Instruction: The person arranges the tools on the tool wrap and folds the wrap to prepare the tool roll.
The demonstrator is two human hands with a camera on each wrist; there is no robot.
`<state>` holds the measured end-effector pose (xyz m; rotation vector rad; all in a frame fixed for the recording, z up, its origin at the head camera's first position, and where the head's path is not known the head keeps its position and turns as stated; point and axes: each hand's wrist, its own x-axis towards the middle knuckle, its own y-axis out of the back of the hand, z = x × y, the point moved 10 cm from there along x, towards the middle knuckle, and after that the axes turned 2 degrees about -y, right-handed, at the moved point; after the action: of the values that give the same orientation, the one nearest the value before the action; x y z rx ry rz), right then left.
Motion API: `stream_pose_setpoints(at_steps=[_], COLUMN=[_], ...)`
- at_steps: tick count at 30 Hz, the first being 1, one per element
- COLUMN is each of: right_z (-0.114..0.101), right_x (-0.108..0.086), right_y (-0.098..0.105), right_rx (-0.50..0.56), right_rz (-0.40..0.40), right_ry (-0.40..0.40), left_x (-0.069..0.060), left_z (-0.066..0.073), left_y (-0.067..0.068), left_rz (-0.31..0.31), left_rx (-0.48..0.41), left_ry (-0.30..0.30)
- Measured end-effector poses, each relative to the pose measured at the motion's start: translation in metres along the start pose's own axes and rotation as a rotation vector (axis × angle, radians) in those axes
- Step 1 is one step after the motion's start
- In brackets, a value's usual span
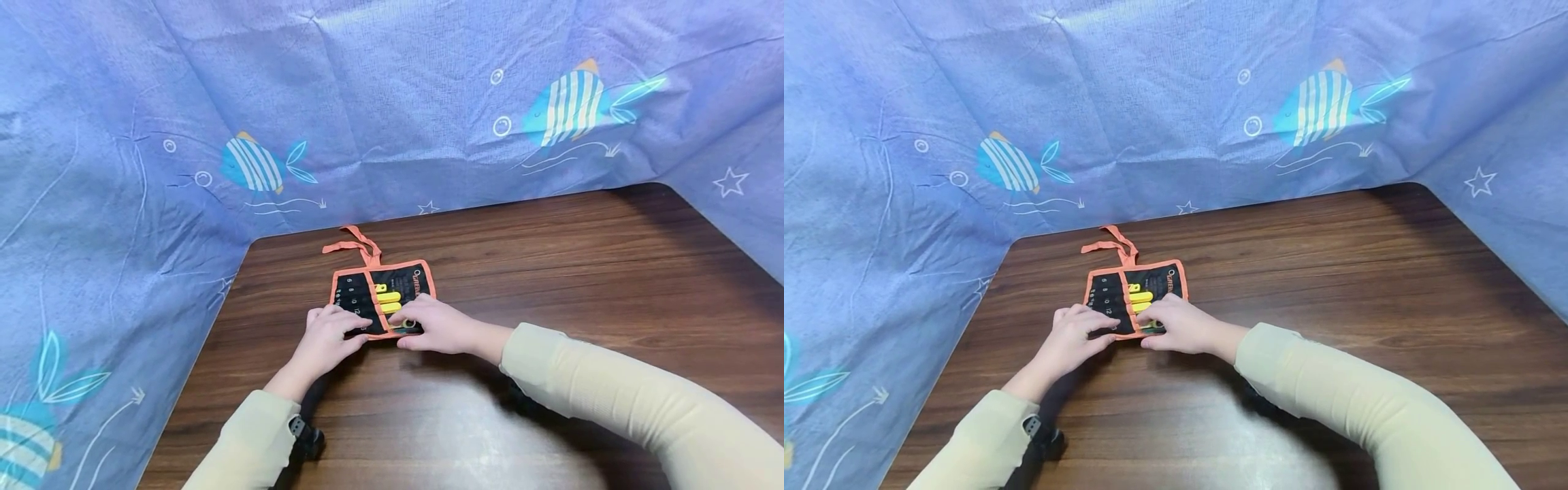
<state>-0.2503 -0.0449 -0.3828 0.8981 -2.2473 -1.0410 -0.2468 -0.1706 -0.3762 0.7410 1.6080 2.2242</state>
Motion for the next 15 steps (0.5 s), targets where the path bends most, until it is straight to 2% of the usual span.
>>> stream_pose_setpoints(at_steps=[4,10,15], right_z=[-0.005,-0.007,-0.006], right_x=[0.002,0.004,0.005], right_y=[0.002,0.002,0.003], right_rx=[-0.001,-0.029,-0.063], right_rz=[0.005,-0.002,0.032], right_ry=[0.024,0.018,0.049], left_x=[0.003,0.010,0.016], left_z=[-0.004,-0.010,-0.013], left_y=[0.001,0.003,0.002], left_rz=[-0.003,-0.009,-0.004], left_rx=[0.001,0.004,0.003], left_ry=[0.022,0.053,0.074])
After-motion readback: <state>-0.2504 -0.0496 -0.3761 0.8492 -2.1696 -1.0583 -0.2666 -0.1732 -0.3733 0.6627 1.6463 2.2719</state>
